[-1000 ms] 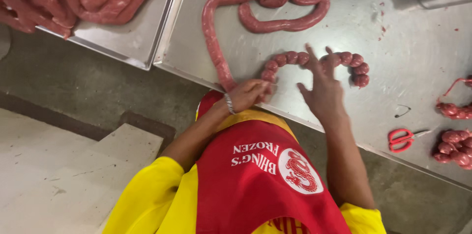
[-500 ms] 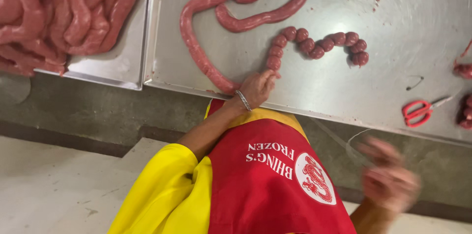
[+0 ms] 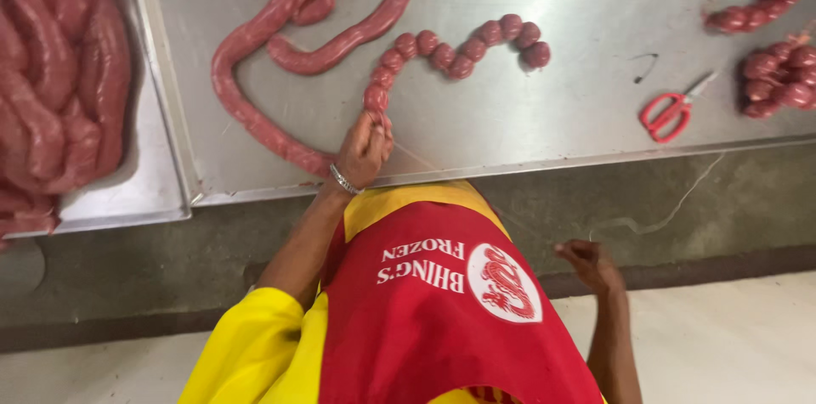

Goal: The person ties sections of meat-filled sausage casings into small portions using string and then cuts the excess string with scissors.

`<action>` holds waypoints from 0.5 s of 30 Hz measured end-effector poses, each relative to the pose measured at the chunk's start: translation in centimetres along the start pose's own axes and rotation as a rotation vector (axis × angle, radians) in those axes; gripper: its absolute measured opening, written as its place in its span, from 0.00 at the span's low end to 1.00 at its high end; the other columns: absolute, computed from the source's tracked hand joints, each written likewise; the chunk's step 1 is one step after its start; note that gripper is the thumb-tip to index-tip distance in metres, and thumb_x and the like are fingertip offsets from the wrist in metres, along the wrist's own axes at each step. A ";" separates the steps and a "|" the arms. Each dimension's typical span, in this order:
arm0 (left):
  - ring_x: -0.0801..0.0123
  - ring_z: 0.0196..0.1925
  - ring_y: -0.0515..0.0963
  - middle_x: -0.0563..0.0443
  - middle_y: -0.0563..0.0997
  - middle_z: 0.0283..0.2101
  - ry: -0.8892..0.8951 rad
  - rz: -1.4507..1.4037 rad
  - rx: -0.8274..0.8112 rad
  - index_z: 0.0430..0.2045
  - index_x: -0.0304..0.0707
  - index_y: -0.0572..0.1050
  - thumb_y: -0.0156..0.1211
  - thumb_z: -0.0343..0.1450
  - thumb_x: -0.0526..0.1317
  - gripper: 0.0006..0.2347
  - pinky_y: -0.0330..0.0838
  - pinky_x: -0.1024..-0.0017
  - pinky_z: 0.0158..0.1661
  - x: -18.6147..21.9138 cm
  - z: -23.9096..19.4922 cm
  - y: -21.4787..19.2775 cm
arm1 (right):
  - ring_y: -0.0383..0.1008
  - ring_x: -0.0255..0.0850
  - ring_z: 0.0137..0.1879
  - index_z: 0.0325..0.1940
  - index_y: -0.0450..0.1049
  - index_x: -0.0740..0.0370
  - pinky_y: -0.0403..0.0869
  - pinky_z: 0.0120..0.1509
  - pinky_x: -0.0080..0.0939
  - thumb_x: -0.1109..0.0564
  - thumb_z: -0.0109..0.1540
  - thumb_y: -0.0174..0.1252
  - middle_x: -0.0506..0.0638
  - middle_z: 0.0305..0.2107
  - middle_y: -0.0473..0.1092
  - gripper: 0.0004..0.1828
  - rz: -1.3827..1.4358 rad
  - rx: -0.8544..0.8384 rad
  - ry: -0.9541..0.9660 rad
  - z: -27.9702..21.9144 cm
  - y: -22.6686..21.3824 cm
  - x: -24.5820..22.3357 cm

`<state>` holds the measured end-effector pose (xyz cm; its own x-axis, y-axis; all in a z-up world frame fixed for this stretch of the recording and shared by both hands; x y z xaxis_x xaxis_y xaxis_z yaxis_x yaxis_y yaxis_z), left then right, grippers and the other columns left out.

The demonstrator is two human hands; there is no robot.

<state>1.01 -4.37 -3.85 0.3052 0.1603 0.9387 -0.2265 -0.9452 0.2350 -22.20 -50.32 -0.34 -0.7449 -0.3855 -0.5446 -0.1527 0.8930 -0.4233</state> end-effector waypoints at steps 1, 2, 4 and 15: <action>0.80 0.26 0.65 0.56 0.67 0.30 -0.042 -0.133 0.031 0.44 0.36 0.66 0.43 0.80 0.35 0.05 0.64 0.79 0.28 -0.1 -0.3 0.2 | 0.59 0.39 0.32 0.40 0.84 0.66 0.59 0.36 0.46 0.49 0.64 0.66 0.50 0.27 0.72 0.15 -0.080 -0.023 0.143 1.1 0.4 1.6; 0.80 0.26 0.65 0.56 0.67 0.30 -0.038 -0.145 0.027 0.44 0.36 0.66 0.43 0.80 0.35 0.05 0.64 0.79 0.28 -0.1 -0.2 0.1 | 0.59 0.39 0.32 0.40 0.84 0.66 0.59 0.36 0.46 0.49 0.64 0.66 0.50 0.27 0.72 0.15 -0.089 -0.013 0.145 0.7 -0.3 2.3; 0.80 0.28 0.66 0.55 0.70 0.35 -0.137 -0.385 0.108 0.44 0.33 0.68 0.43 0.81 0.34 0.05 0.65 0.80 0.30 0.0 -0.9 -1.6 | 0.66 0.34 0.35 0.40 0.83 0.61 0.68 0.41 0.39 0.43 0.60 0.66 0.44 0.30 0.75 0.19 0.132 0.198 0.047 0.6 -1.7 1.7; 0.74 0.44 0.78 0.49 0.78 0.42 -0.201 -0.116 0.040 0.53 0.27 0.72 0.50 0.76 0.33 0.12 0.72 0.77 0.47 1.6 -0.1 -2.6 | 0.66 0.56 0.52 0.39 0.75 0.67 0.67 0.59 0.56 0.44 0.62 0.72 0.62 0.38 0.67 0.23 -0.174 1.113 -0.315 18.3 -11.2 -7.9</action>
<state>2.02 -1.64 -2.89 0.5057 0.2127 0.8361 -0.1432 -0.9350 0.3244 -2.76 -61.53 -4.54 -0.5521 -0.6627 -0.5059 0.5329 0.1862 -0.8255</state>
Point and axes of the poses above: each hand's wrist, its own z-axis towards the middle knuckle, its own y-axis out of the palm, x = y × z, the point moved 3 cm from there along z, towards the middle knuckle
